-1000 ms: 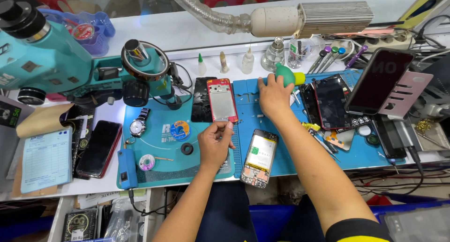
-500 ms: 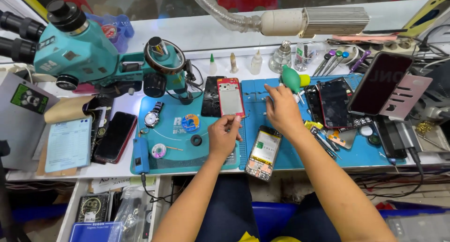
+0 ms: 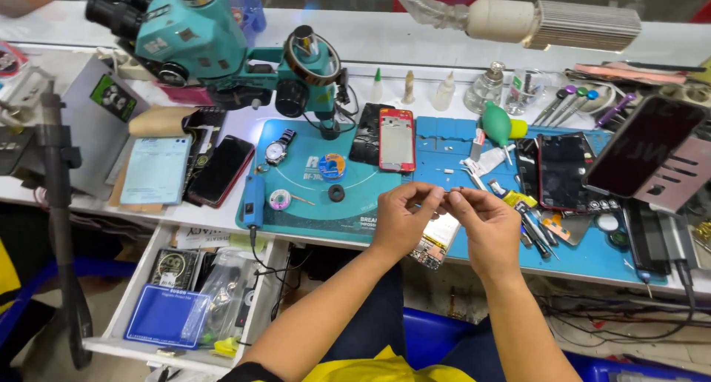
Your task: Testing and assembling internal components of a mobile phone, including connecting ribbon cables and checking the screen functionality.
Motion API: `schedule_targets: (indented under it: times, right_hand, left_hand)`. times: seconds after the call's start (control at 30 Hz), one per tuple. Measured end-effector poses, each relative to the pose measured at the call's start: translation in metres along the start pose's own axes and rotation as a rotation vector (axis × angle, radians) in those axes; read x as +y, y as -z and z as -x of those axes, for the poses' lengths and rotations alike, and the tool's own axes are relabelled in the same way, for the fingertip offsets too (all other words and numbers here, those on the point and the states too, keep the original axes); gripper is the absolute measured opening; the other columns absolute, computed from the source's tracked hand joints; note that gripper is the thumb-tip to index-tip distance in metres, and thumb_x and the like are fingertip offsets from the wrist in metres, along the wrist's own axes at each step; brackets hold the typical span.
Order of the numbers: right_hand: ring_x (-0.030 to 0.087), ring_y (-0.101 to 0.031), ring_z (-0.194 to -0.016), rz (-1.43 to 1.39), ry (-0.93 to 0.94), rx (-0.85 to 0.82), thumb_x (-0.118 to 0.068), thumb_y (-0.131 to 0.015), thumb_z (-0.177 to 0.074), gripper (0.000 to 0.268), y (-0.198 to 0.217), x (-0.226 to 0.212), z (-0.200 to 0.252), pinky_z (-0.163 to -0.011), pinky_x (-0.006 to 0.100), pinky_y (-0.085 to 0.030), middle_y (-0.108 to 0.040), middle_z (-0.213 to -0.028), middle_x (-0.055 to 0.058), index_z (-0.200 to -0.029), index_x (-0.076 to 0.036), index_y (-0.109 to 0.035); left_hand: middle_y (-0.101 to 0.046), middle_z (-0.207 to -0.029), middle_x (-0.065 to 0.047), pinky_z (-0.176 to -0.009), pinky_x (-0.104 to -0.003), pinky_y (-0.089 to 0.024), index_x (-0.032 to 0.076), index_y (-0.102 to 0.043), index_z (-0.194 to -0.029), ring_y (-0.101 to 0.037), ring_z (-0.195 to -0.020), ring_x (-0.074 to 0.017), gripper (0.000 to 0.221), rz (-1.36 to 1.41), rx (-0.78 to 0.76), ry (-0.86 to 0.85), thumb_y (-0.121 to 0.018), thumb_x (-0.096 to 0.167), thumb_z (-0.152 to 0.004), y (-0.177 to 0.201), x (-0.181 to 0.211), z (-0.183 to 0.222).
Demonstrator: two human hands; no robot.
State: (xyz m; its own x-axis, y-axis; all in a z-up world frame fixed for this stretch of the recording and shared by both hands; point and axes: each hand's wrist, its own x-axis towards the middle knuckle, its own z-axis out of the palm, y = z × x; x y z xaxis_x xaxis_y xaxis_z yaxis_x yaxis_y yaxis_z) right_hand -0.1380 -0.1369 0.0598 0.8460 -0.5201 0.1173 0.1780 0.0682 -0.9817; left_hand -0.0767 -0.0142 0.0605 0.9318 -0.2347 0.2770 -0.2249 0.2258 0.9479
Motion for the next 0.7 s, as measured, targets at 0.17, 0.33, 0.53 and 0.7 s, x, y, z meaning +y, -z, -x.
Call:
schedule_targets:
  times: [0.17, 0.33, 0.53, 0.7]
  right_hand:
    - [0.033, -0.076, -0.100, -0.062, 0.007, 0.039, -0.002, -0.071, -0.100, 0.013, 0.004, 0.009, 0.002, -0.093, 0.049, -0.062, -0.074, -0.099, 0.025, -0.104, 0.010, -0.072]
    - [0.032, -0.075, -0.099, -0.072, 0.015, 0.046, -0.003, -0.072, -0.098, 0.018, 0.008, 0.004, 0.008, -0.096, 0.049, -0.061, -0.073, -0.103, 0.023, -0.113, 0.007, -0.071]
    - [0.027, -0.074, -0.097, 0.009, 0.065, 0.079, -0.002, -0.076, -0.095, 0.019, 0.012, -0.003, 0.014, -0.095, 0.046, -0.062, -0.073, -0.099, 0.022, -0.111, 0.008, -0.072]
    - [0.024, -0.074, -0.097, -0.068, 0.058, 0.145, -0.003, -0.073, -0.098, 0.011, 0.008, -0.011, 0.017, -0.092, 0.045, -0.064, -0.074, -0.095, 0.020, -0.102, 0.007, -0.073]
  left_hand:
    - [-0.074, -0.078, -0.017, -0.061, -0.034, -0.066, -0.001, -0.076, -0.091, -0.076, -0.072, -0.0287, 0.016, 0.017, -0.026, 0.015, -0.073, 0.014, -0.098, -0.003, 0.005, 0.002]
    - [-0.074, -0.078, -0.016, -0.060, -0.033, -0.066, 0.000, -0.076, -0.090, -0.076, -0.072, -0.0278, 0.017, 0.014, -0.040, 0.014, -0.073, 0.015, -0.097, -0.006, 0.012, 0.007]
    - [-0.073, -0.076, -0.012, -0.059, -0.030, -0.064, 0.003, -0.077, -0.091, -0.076, -0.073, -0.0254, 0.015, -0.094, -0.089, -0.051, -0.073, 0.016, -0.097, -0.007, 0.021, 0.007]
    - [-0.073, -0.076, -0.011, -0.061, -0.030, -0.065, 0.004, -0.077, -0.091, -0.077, -0.075, -0.0234, 0.013, -0.095, -0.131, -0.048, -0.073, 0.015, -0.096, -0.008, 0.029, 0.008]
